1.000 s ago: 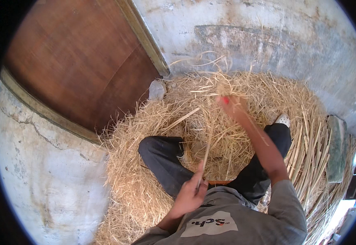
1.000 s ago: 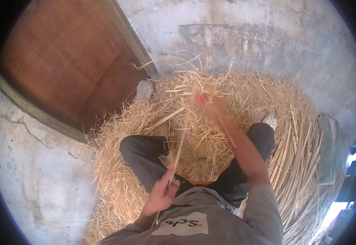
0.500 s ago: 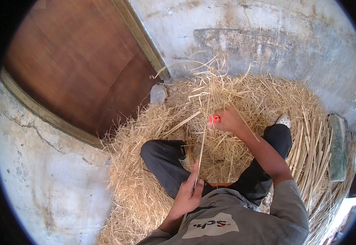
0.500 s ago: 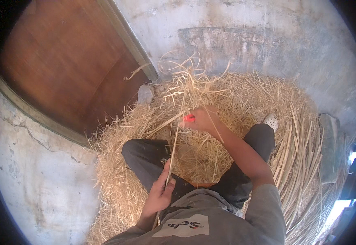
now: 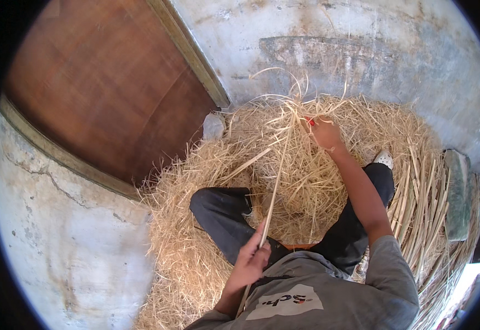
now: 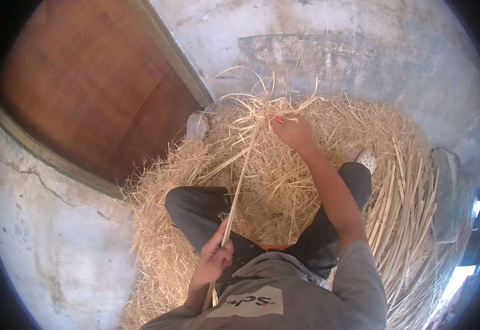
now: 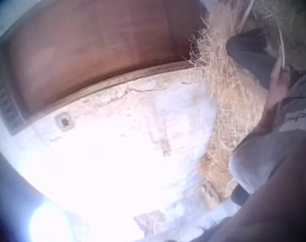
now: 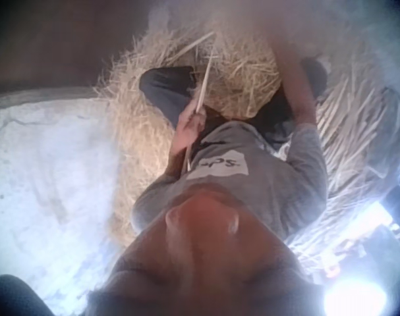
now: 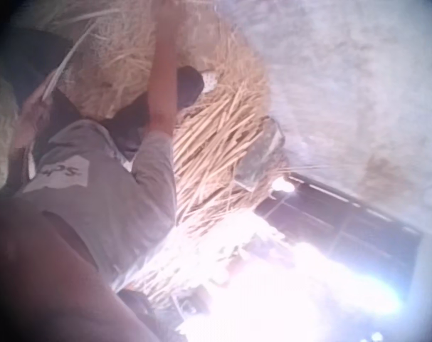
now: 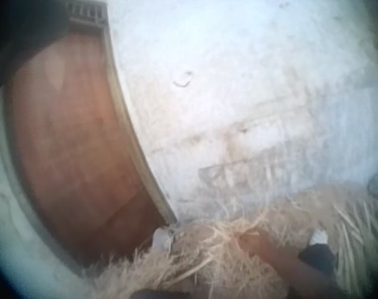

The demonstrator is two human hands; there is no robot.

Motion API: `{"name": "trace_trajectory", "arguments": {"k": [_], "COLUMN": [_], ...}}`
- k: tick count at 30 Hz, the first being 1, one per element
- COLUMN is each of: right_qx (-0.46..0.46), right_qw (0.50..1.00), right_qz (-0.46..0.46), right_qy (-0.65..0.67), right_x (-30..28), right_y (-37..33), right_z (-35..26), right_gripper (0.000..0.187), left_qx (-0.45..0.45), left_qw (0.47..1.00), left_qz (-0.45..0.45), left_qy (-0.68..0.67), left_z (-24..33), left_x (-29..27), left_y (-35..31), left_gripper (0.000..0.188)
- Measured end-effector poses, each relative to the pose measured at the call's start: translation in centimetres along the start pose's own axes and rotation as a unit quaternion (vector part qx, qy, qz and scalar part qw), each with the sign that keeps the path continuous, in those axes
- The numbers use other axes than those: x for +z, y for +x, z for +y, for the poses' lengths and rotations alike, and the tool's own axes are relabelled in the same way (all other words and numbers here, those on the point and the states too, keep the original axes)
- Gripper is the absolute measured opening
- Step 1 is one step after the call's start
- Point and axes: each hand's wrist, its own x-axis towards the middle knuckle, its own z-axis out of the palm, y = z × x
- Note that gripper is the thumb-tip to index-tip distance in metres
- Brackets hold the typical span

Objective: The person sits on a straw-covered floor and uses a red utility knife to peel the outer layer off a long, thin stick. They hold the stick with their left hand and scrape the knife along its length with their right hand, creating thin shavings that fall onto the straw.

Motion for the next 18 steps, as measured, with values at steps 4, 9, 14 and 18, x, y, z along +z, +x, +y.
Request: {"name": "trace_trajectory", "arguments": {"k": [4,9,14,18], "right_qx": [0.032,-0.194,-0.236,-0.355], "right_qw": [0.978,0.942,0.933,0.905], "right_qz": [-0.205,-0.256,-0.258,-0.170], "right_qy": [0.016,0.098,0.090,0.162], "right_x": [-5.4,-6.2,-5.5,-6.6], "right_y": [-1.6,-8.9,-10.0,-12.2], "right_z": [-4.7,-8.9,-9.6,-9.5], "right_gripper": [0.062,0.076,0.077,0.067], "left_qx": [-0.033,-0.012,0.016,0.011], "left_qw": [0.967,0.879,0.925,0.946], "left_qz": [0.015,-0.062,-0.077,-0.014], "left_qy": [-0.253,-0.473,-0.371,-0.325], "left_z": [-0.1,-1.1,-1.1,-1.4], "left_x": [-1.0,-2.2,-2.1,-1.8], "left_y": [1.6,3.4,3.8,4.4], "left_gripper": [0.066,0.058,0.047,0.040]}}
